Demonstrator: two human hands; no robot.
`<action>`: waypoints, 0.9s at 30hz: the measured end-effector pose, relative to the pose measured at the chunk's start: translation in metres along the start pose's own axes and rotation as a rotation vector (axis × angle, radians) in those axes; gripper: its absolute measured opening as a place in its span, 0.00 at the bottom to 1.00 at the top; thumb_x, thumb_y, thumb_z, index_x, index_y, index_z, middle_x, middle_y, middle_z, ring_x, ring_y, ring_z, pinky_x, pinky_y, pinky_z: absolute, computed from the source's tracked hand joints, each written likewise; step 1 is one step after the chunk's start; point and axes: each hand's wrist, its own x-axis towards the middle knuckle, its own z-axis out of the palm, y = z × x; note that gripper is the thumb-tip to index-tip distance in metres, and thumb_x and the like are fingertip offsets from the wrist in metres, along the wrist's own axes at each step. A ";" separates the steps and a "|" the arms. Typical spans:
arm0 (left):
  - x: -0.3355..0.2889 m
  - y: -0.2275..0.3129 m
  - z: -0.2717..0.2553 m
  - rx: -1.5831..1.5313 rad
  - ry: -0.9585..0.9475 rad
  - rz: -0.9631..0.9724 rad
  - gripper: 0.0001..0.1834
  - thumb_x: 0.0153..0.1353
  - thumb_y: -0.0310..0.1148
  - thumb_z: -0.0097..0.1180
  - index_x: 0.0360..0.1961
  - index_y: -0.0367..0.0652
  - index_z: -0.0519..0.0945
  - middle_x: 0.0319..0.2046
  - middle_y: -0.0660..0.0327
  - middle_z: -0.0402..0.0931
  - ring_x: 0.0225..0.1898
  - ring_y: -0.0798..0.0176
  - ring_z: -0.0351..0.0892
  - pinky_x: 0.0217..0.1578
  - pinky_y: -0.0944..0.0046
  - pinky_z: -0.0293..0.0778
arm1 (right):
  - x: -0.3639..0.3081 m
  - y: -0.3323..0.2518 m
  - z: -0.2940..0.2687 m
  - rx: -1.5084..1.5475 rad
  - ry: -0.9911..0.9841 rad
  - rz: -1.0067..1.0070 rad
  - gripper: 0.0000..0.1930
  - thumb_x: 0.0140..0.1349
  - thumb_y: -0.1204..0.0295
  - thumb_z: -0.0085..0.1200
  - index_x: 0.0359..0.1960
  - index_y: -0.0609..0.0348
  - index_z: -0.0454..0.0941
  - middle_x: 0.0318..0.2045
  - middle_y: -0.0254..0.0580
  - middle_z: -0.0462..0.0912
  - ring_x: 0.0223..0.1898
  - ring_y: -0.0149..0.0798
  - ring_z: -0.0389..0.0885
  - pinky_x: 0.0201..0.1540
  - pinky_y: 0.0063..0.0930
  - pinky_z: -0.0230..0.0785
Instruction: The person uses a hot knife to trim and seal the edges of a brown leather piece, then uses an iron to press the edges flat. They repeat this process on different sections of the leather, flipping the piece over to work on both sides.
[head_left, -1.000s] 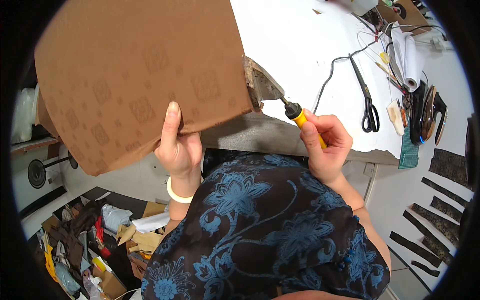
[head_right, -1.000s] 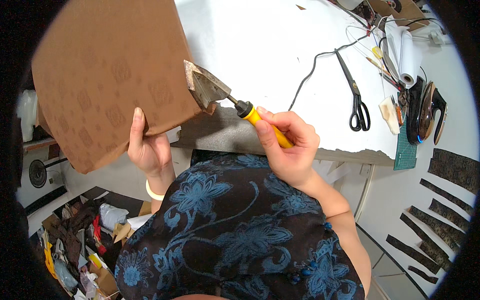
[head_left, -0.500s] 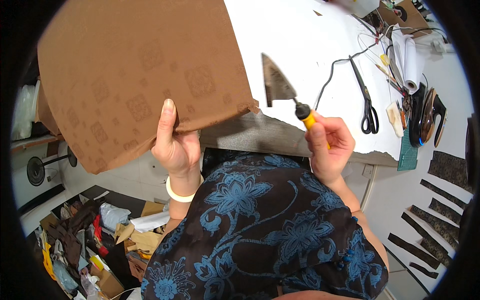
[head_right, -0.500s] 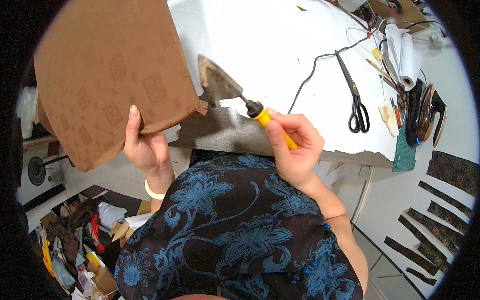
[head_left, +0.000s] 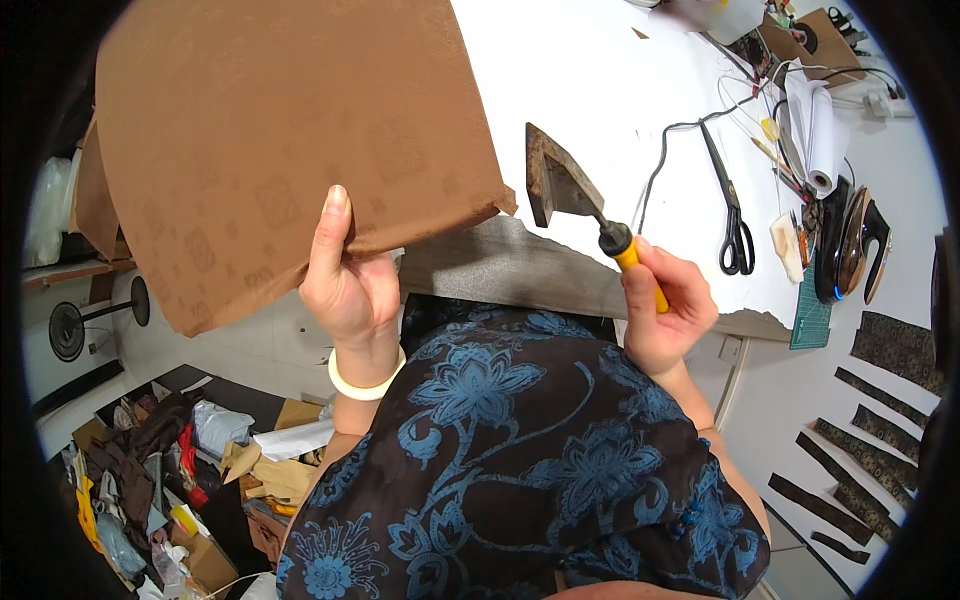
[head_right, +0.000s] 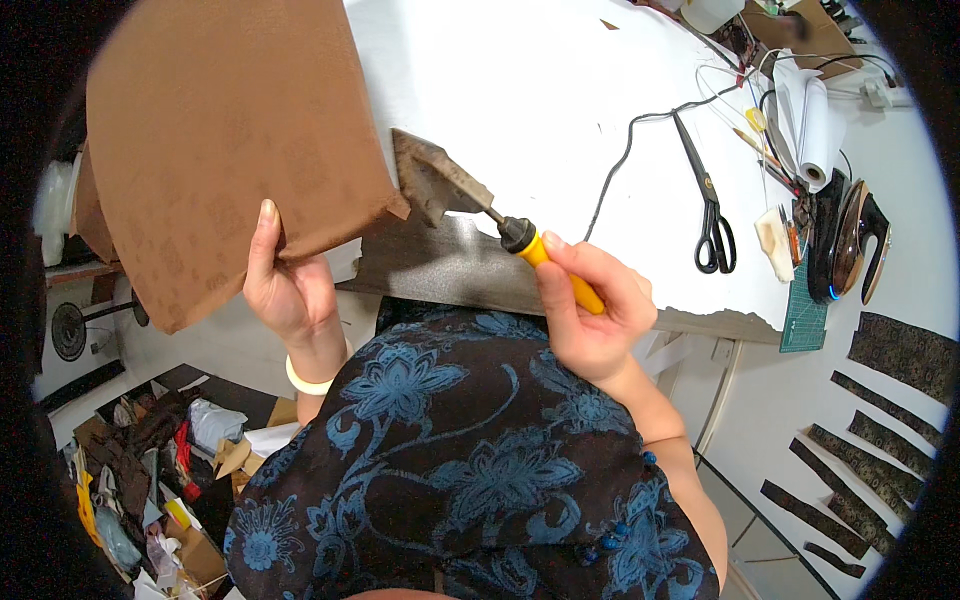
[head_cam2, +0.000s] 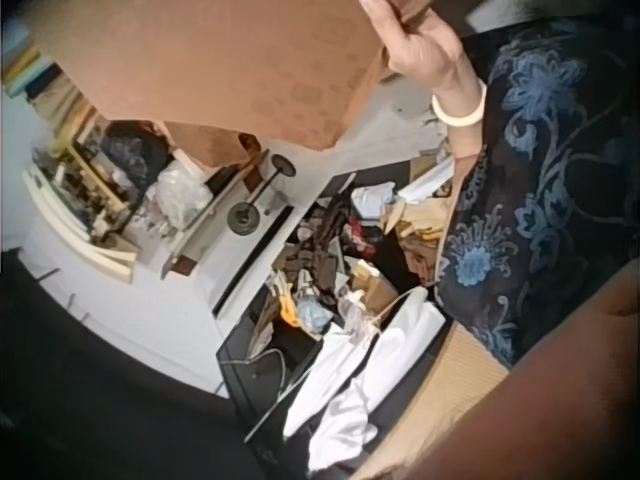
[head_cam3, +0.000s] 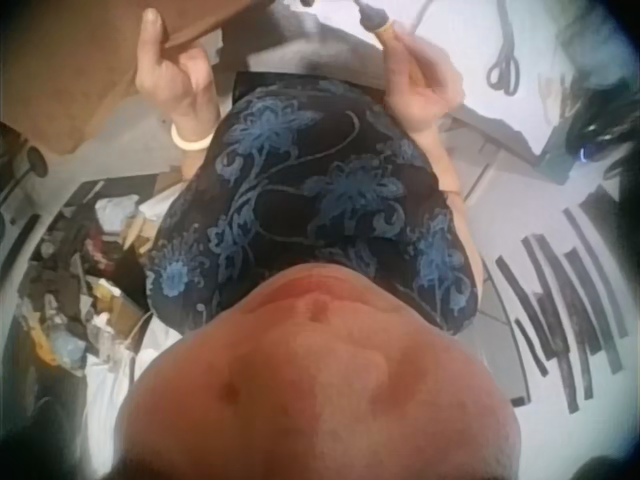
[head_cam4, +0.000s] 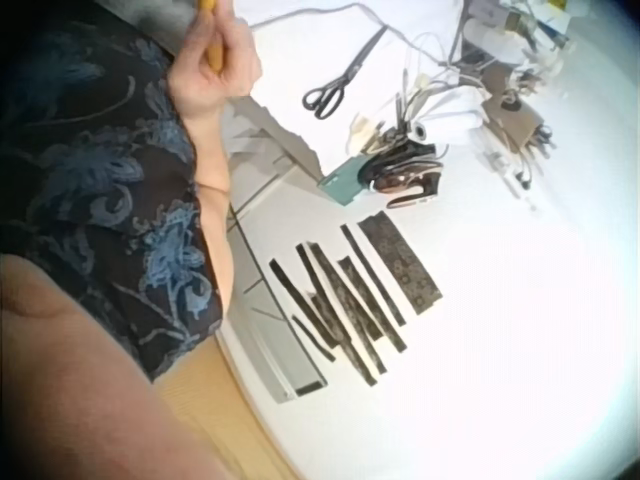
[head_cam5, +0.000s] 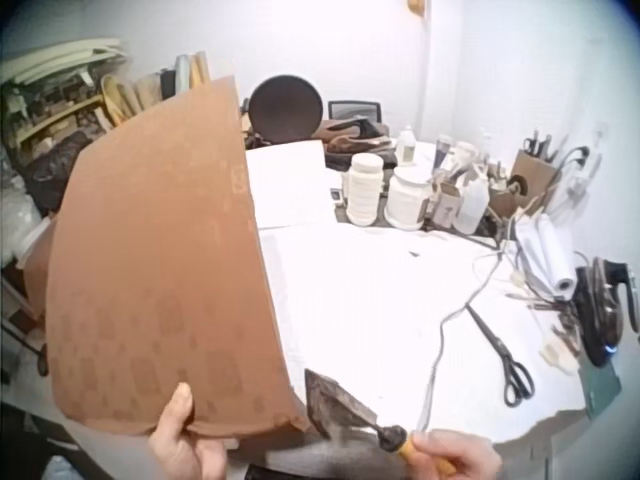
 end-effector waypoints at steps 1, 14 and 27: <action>0.000 -0.001 -0.001 0.000 0.004 -0.004 0.22 0.75 0.25 0.56 0.68 0.33 0.74 0.63 0.53 0.80 0.65 0.57 0.79 0.70 0.50 0.72 | 0.005 -0.007 -0.001 -0.038 -0.028 -0.041 0.10 0.65 0.82 0.70 0.46 0.70 0.87 0.22 0.38 0.82 0.21 0.24 0.74 0.24 0.20 0.63; 0.000 0.002 0.005 0.002 0.070 0.032 0.19 0.74 0.23 0.57 0.64 0.30 0.77 0.60 0.52 0.81 0.63 0.58 0.80 0.69 0.52 0.73 | 0.022 -0.008 -0.003 -0.272 -0.061 -0.444 0.15 0.58 0.83 0.73 0.47 0.65 0.87 0.23 0.42 0.83 0.19 0.34 0.77 0.21 0.23 0.67; -0.002 0.009 0.006 -0.082 0.006 -0.064 0.17 0.75 0.25 0.55 0.61 0.29 0.79 0.59 0.51 0.82 0.63 0.57 0.80 0.69 0.51 0.72 | 0.012 0.005 -0.002 0.069 0.014 -0.114 0.10 0.69 0.78 0.67 0.50 0.68 0.85 0.27 0.42 0.85 0.22 0.28 0.76 0.26 0.20 0.66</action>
